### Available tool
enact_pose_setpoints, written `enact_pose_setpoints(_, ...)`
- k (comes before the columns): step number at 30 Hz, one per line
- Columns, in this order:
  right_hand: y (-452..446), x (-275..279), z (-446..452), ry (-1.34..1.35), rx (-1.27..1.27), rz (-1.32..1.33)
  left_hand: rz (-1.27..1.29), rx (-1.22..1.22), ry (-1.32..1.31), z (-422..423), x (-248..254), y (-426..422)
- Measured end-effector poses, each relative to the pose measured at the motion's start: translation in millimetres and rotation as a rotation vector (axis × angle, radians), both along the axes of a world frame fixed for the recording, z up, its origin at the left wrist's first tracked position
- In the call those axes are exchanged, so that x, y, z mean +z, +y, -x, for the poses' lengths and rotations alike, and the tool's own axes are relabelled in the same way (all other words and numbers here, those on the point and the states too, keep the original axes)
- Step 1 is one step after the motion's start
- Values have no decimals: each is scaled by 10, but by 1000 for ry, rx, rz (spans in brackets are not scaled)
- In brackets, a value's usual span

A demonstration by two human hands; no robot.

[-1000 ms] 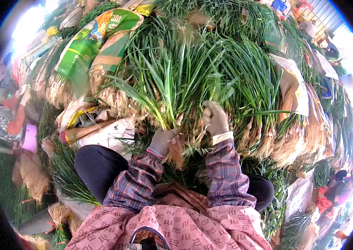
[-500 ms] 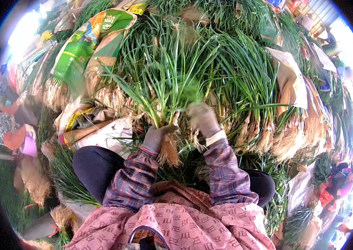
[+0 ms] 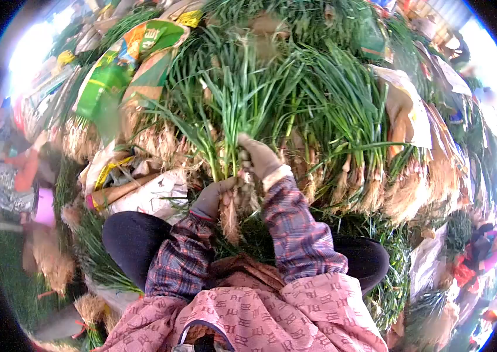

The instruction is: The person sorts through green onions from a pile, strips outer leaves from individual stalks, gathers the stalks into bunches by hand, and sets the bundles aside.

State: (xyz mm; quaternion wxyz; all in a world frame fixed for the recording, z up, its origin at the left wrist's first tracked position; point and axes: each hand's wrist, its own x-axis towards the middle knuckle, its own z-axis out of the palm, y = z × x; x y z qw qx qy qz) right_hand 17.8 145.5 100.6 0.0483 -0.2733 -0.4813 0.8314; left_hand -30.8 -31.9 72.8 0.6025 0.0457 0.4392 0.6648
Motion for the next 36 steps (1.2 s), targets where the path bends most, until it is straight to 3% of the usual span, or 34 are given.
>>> enact_pose_setpoints(1, -66, 79, 61, -105, -58, -93, 4, -6, -24, -11, -44, 22)
enact_pose_setpoints(3, 12, -91, 96, -67, -87, -258, -150, -18, -80, -9, -182, 46)
enact_pose_setpoints(5, 3, 37, -40, -246, -61, -722, -108, -46, -71, 31, -126, 21)
enact_pose_setpoints(6, 64, 24, -104, -361, -17, -869, -27, -38, 42, 81, -72, 5)
enact_pose_setpoints(7, 145, 163, -177, -500, 160, -1251, 63, -107, 347, 150, 114, -20)
enact_pose_setpoints(9, 380, 197, -478, -543, -109, -1477, 262, -60, 564, 210, 298, -115)
enact_pose_setpoints(10, 626, 246, -703, -590, -261, -1594, 158, -10, 524, 295, 204, -177)
enact_pose_setpoints(11, 842, 415, -1043, -417, -395, -1768, 95, -19, 573, 358, 230, -230)
enact_pose_setpoints(13, 1030, 934, -1706, -513, -395, -1693, 74, 70, 924, 343, 287, -237)
enact_pose_setpoints(15, 1041, 1297, -2441, -738, -163, -1662, 16, 160, 601, 274, 402, -183)
enact_pose_setpoints(17, 1221, 1177, -3232, -963, 167, -1250, 35, 135, 631, 236, 344, -179)
enact_pose_setpoints(19, 1014, 907, -3609, -1193, 816, -1116, -68, 132, 416, 312, -4, -126)
enact_pose_setpoints(20, 901, 722, -3645, -1186, 962, -1081, 72, 143, 678, 88, 403, -187)
enact_pose_setpoints(22, 706, 272, -3329, -1047, 887, -1111, 39, 180, 623, 308, -310, -195)
enact_pose_setpoints(23, 596, 53, -3117, -989, 811, -1123, 116, 274, 500, 312, -395, -191)
enact_pose_setpoints(24, 503, -175, -2832, -938, 749, -1140, 42, 228, 609, 309, -476, -225)
enact_pose_setpoints(26, 349, -596, -2185, -852, 650, -1149, 208, 115, 796, 233, -88, -257)
enact_pose_setpoints(27, 315, -774, -1919, -817, 614, -1139, 97, 286, 675, -59, 125, -88)
enact_pose_setpoints(28, 235, -973, -1622, -787, 594, -1125, -35, 105, 320, 251, -150, -186)
enact_pose_setpoints(29, 190, -1175, -1352, -760, 582, -1107, 14, 113, 261, 204, -31, -193)
enact_pose_setpoints(31, 19, -1573, -858, -726, 599, -1079, 64, 77, 408, 294, -66, -254)
enact_pose_setpoints(33, -195, -1909, -596, -704, 663, -1058, 111, 183, 254, 332, -195, -296)
enact_pose_setpoints(35, -364, -2264, -602, -704, 740, -1057, 267, 235, 461, 197, -114, -234)
enact_pose_setpoints(36, -476, -2386, -698, -702, 778, -1042, 249, 250, 406, 117, 8, -190)
